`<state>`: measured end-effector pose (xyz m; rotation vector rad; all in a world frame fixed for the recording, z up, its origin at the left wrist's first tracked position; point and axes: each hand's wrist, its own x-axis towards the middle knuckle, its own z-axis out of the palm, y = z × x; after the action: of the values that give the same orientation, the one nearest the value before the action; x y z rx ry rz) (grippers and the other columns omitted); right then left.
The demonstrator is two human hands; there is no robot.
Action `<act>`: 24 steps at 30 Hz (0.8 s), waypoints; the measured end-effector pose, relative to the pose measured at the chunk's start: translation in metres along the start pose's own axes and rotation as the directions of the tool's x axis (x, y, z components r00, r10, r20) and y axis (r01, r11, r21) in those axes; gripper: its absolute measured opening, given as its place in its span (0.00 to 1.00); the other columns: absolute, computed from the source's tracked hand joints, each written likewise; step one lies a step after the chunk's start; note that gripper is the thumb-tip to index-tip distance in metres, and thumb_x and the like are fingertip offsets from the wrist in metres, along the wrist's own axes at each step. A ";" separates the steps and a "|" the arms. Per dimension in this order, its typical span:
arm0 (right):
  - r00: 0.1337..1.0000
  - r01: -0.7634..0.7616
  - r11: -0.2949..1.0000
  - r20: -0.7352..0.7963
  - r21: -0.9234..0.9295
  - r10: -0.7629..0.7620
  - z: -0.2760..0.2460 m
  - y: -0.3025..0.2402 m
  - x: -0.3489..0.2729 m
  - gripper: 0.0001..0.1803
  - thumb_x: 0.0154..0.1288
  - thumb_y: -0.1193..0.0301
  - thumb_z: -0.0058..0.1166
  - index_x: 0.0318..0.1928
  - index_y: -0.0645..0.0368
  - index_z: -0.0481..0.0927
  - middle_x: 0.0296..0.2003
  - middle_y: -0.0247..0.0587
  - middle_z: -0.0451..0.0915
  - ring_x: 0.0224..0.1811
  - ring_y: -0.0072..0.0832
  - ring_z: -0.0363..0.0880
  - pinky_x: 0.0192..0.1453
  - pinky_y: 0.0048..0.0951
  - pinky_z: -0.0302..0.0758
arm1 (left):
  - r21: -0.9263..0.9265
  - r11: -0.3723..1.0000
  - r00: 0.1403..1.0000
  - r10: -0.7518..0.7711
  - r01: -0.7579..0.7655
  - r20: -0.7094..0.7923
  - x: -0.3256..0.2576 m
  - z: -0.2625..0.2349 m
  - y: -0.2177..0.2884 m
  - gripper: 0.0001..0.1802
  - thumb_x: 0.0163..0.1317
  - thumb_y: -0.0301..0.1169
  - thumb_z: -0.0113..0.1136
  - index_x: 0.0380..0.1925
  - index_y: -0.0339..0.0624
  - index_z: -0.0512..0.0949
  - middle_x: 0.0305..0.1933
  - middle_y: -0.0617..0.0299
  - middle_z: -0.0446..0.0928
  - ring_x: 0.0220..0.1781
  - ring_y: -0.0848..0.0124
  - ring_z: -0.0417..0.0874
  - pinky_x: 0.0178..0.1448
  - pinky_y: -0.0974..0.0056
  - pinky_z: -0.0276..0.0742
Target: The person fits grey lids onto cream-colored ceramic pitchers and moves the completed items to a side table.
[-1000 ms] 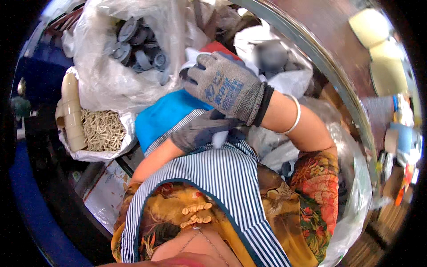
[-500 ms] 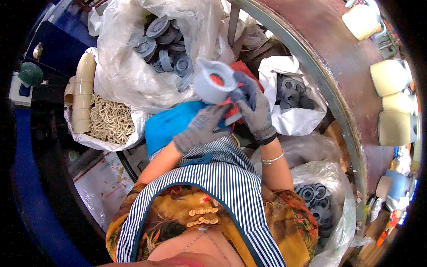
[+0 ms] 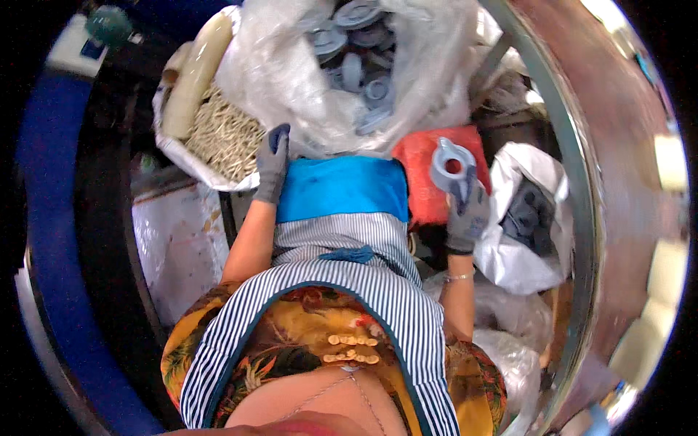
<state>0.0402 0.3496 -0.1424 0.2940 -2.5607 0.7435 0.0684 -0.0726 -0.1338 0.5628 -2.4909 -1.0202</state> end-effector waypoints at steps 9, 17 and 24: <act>0.988 -0.089 0.982 0.143 0.167 0.066 -0.004 0.017 0.023 0.30 0.64 0.66 0.54 0.65 0.62 0.68 0.62 0.49 0.73 0.61 0.47 0.73 0.63 0.40 0.68 | 0.037 0.999 0.992 0.001 0.003 -0.127 -0.005 0.000 0.014 0.17 0.64 0.39 0.56 0.48 0.44 0.80 0.47 0.52 0.81 0.50 0.54 0.81 0.54 0.55 0.75; 0.990 -0.074 0.965 0.137 0.250 0.040 0.002 0.026 0.008 0.29 0.70 0.64 0.51 0.67 0.64 0.66 0.63 0.53 0.71 0.65 0.42 0.70 0.67 0.36 0.64 | -0.083 0.987 0.979 -0.149 0.138 -0.138 -0.006 0.020 0.018 0.22 0.64 0.46 0.54 0.50 0.44 0.79 0.50 0.47 0.80 0.54 0.51 0.79 0.60 0.52 0.72; 0.995 -0.014 0.978 0.101 0.210 -0.007 0.003 0.036 0.003 0.30 0.70 0.61 0.51 0.68 0.60 0.65 0.64 0.53 0.70 0.64 0.46 0.71 0.64 0.38 0.68 | 0.351 0.931 0.988 0.136 -0.100 -0.078 -0.007 0.039 0.044 0.16 0.60 0.44 0.57 0.44 0.51 0.81 0.45 0.56 0.80 0.50 0.57 0.79 0.55 0.52 0.73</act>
<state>0.0249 0.3774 -0.1595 0.4045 -2.5792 1.0280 0.0457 -0.0180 -0.1295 0.5418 -2.5907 -0.4944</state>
